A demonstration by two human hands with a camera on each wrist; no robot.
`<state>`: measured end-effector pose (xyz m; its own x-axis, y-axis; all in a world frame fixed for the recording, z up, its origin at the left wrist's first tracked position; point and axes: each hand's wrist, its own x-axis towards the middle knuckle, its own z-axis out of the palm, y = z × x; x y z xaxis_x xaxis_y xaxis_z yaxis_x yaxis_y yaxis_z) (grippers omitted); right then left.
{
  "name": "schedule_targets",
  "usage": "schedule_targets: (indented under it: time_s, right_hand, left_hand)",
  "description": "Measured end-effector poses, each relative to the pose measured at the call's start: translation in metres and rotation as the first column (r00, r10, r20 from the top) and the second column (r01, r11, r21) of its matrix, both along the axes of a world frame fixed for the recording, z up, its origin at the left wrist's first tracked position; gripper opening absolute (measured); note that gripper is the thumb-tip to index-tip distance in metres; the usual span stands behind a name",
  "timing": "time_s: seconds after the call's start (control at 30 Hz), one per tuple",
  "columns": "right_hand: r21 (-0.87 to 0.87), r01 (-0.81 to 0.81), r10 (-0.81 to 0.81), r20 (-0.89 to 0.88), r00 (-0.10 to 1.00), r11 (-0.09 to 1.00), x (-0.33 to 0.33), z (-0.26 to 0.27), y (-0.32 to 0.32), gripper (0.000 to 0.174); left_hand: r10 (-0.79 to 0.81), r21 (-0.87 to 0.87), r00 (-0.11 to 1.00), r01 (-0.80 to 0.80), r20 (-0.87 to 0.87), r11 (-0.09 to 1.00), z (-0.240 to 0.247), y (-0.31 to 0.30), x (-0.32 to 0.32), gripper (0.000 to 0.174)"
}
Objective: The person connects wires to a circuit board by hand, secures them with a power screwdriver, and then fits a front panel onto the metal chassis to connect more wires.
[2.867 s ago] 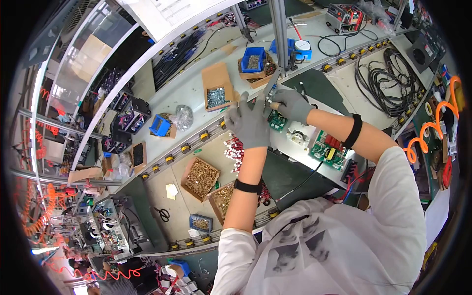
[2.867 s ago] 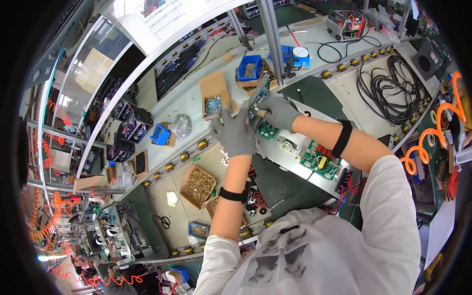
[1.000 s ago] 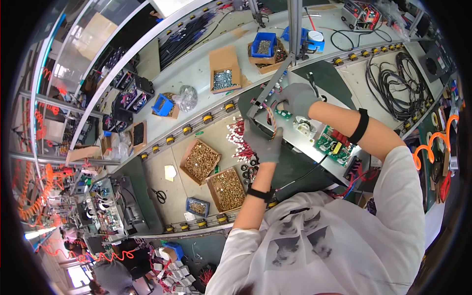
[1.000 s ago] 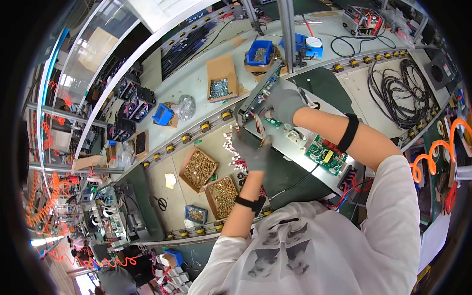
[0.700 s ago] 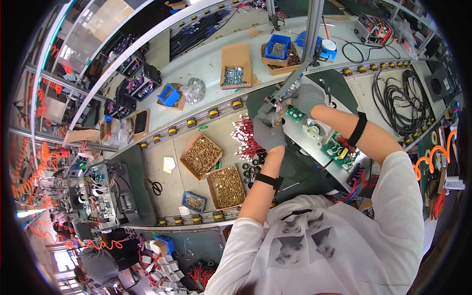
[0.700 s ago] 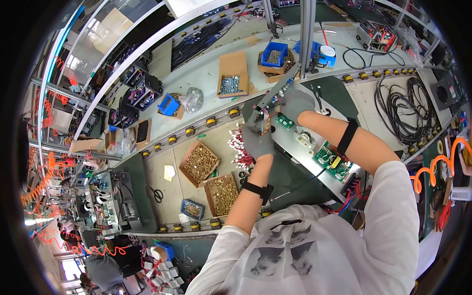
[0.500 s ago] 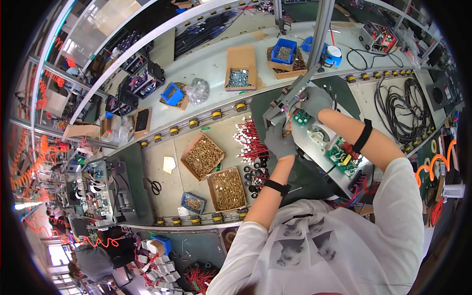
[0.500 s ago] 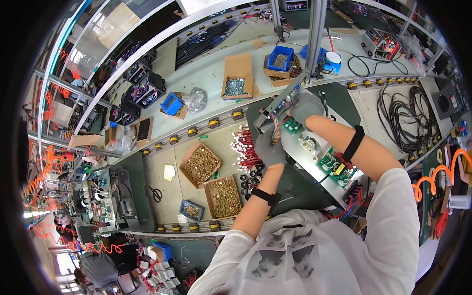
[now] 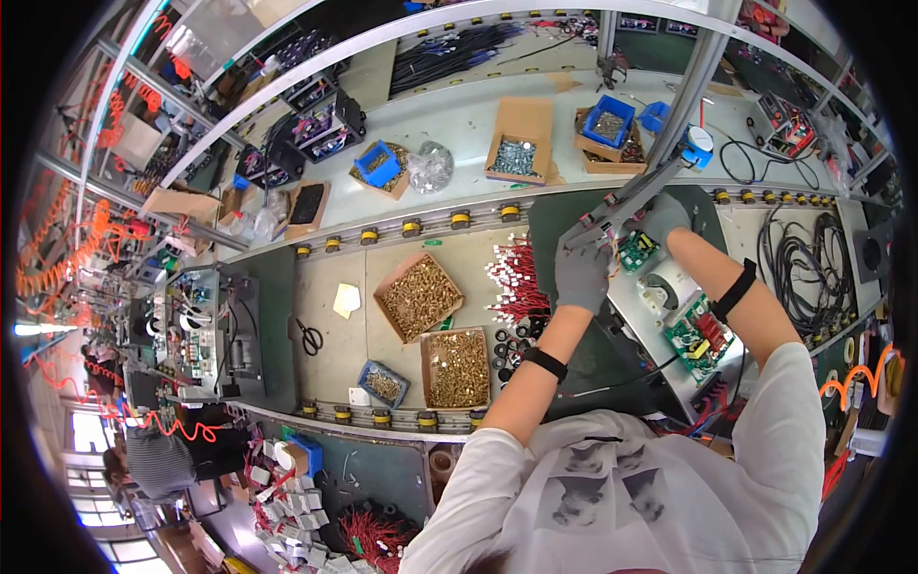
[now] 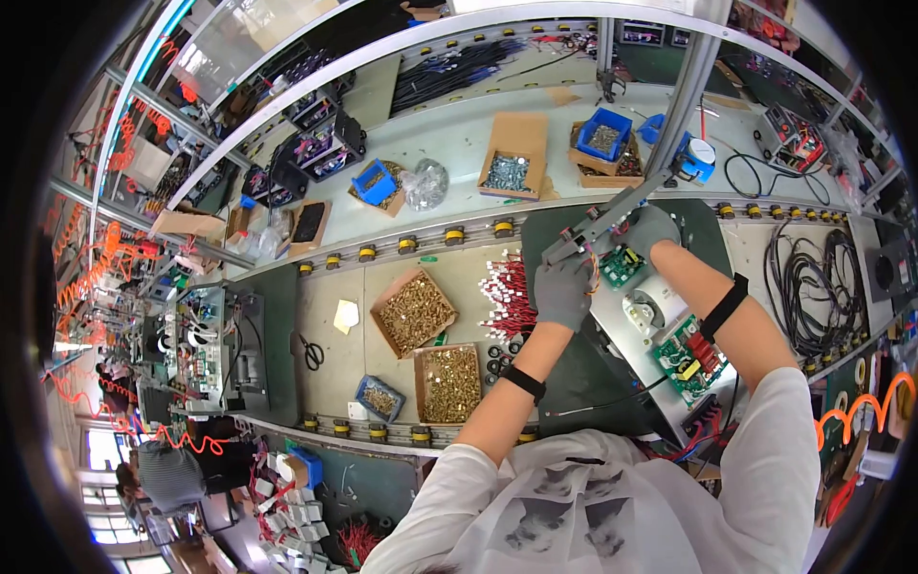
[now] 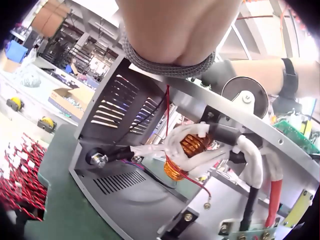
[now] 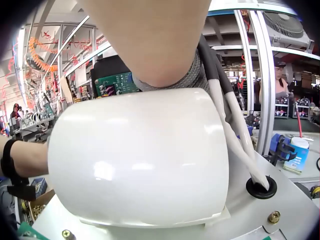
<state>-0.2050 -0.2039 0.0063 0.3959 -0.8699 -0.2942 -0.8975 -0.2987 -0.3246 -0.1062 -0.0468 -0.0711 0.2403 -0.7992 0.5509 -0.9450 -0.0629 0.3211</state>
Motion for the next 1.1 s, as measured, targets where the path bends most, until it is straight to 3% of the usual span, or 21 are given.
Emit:
schedule_targets:
  time_s: [0.03, 0.07, 0.13, 0.17, 0.23, 0.27, 0.33, 0.47, 0.53, 0.57, 0.63, 0.67, 0.73, 0.77, 0.8, 0.87, 0.9, 0.97, 1.07, 1.1]
  right_hand:
    - [-0.105, 0.06, -0.064, -0.043, 0.997, 0.993, 0.003, -0.013, -0.006, 0.047]
    - [-0.101, 0.053, -0.058, -0.048, 0.997, 0.993, 0.004, -0.022, -0.013, 0.047]
    - [-0.139, 0.121, -0.138, -0.117, 0.983, 0.983, 0.006, -0.032, -0.025, 0.043]
    - [-0.122, 0.156, -0.168, -0.099, 0.981, 0.98, 0.008, -0.016, -0.019, 0.038]
    - [-0.127, 0.121, -0.134, -0.101, 0.986, 0.985, 0.006, -0.021, -0.024, 0.037]
    - [-0.134, 0.091, -0.104, -0.093, 0.99, 0.987, 0.004, -0.025, -0.031, 0.035]
    - [-0.136, 0.07, -0.087, -0.128, 0.988, 0.988, -0.001, -0.036, -0.04, 0.039]
    - [-0.062, 0.037, -0.046, -0.16, 0.986, 0.997, -0.006, -0.058, -0.057, 0.046]
    - [-0.046, 0.055, -0.06, -0.114, 0.992, 0.997, -0.003, -0.049, -0.049, 0.046]
    - [-0.045, 0.056, -0.061, -0.114, 0.992, 0.997, -0.001, -0.048, -0.048, 0.046]
    - [-0.082, 0.049, -0.057, -0.1, 0.993, 0.995, -0.003, -0.046, -0.046, 0.048]
    - [-0.082, 0.064, -0.072, -0.101, 0.992, 0.995, -0.002, -0.038, -0.041, 0.048]
    - [-0.085, 0.085, -0.099, -0.171, 0.98, 0.993, 0.005, -0.018, -0.023, 0.051]
    - [-0.107, 0.022, -0.042, -0.185, 0.982, 0.994, 0.004, -0.021, -0.023, 0.053]
    - [-0.109, 0.009, -0.024, -0.137, 0.99, 0.994, 0.001, -0.029, -0.029, 0.055]
    - [0.083, 0.008, -0.015, 0.087, 0.996, 0.997, -0.012, -0.058, -0.05, 0.057]
    - [0.18, -0.072, 0.033, 0.213, 0.976, 0.981, -0.015, -0.05, -0.048, 0.053]
    - [0.254, -0.11, 0.063, 0.185, 0.981, 0.961, -0.015, -0.012, -0.032, 0.049]
    - [0.13, -0.067, 0.05, 0.13, 0.99, 0.989, -0.01, -0.01, -0.021, 0.046]
    - [0.132, -0.052, 0.035, 0.131, 0.991, 0.99, -0.006, -0.012, -0.02, 0.046]
  left_hand:
    - [-0.023, 0.044, 1.0, 0.024, -0.019, 0.999, 0.003, 0.003, 0.002, 0.026]
    - [-0.017, 0.047, 1.0, 0.018, -0.024, 0.999, 0.011, 0.007, -0.002, 0.026]
    - [0.127, 0.266, 0.978, -0.08, -0.163, 0.961, 0.019, 0.012, -0.007, 0.023]
    - [0.128, 0.268, 0.978, -0.08, -0.168, 0.96, 0.013, 0.01, -0.01, 0.023]
    - [0.248, 0.176, 0.889, -0.193, -0.386, 0.965, -0.006, 0.002, -0.018, 0.023]
    - [0.249, 0.177, 0.884, -0.193, -0.395, 0.965, -0.012, 0.002, -0.018, 0.023]
    - [0.138, 0.012, 0.892, -0.147, -0.43, 0.989, -0.02, 0.0, -0.022, 0.023]
    - [0.116, -0.035, 0.837, -0.159, -0.535, 0.987, -0.025, 0.006, -0.02, 0.018]
    - [0.214, -0.017, 0.611, -0.35, -0.762, 0.937, -0.026, 0.0, -0.024, 0.017]
    - [0.214, -0.016, 0.611, -0.349, -0.762, 0.937, -0.02, -0.003, -0.026, 0.017]
    - [0.476, 0.28, 0.465, -0.43, -0.746, 0.858, 0.0, -0.01, -0.032, 0.019]
    - [0.469, 0.28, 0.472, -0.417, -0.747, 0.865, 0.002, -0.014, -0.032, 0.019]
    - [0.37, 0.105, 0.731, -0.383, -0.573, 0.918, 0.005, -0.018, -0.032, 0.019]
    - [0.298, 0.024, 0.93, -0.3, -0.214, 0.954, 0.0, -0.019, -0.026, 0.02]
    - [0.267, 0.024, 0.94, -0.268, -0.213, 0.963, -0.003, -0.018, -0.021, 0.02]
    - [0.176, 0.107, 0.984, -0.176, 0.013, 0.978, -0.004, -0.017, -0.013, 0.021]
    - [0.144, 0.108, 0.989, -0.145, 0.014, 0.984, -0.001, -0.014, -0.011, 0.021]
    - [0.063, 0.207, 0.998, -0.06, -0.008, 0.976, 0.004, -0.002, -0.007, 0.024]
    - [0.109, 0.199, 0.958, -0.056, -0.265, 0.978, 0.004, 0.019, -0.008, 0.043]
    - [0.095, 0.201, 0.96, -0.042, -0.263, 0.979, 0.005, 0.019, -0.011, 0.043]
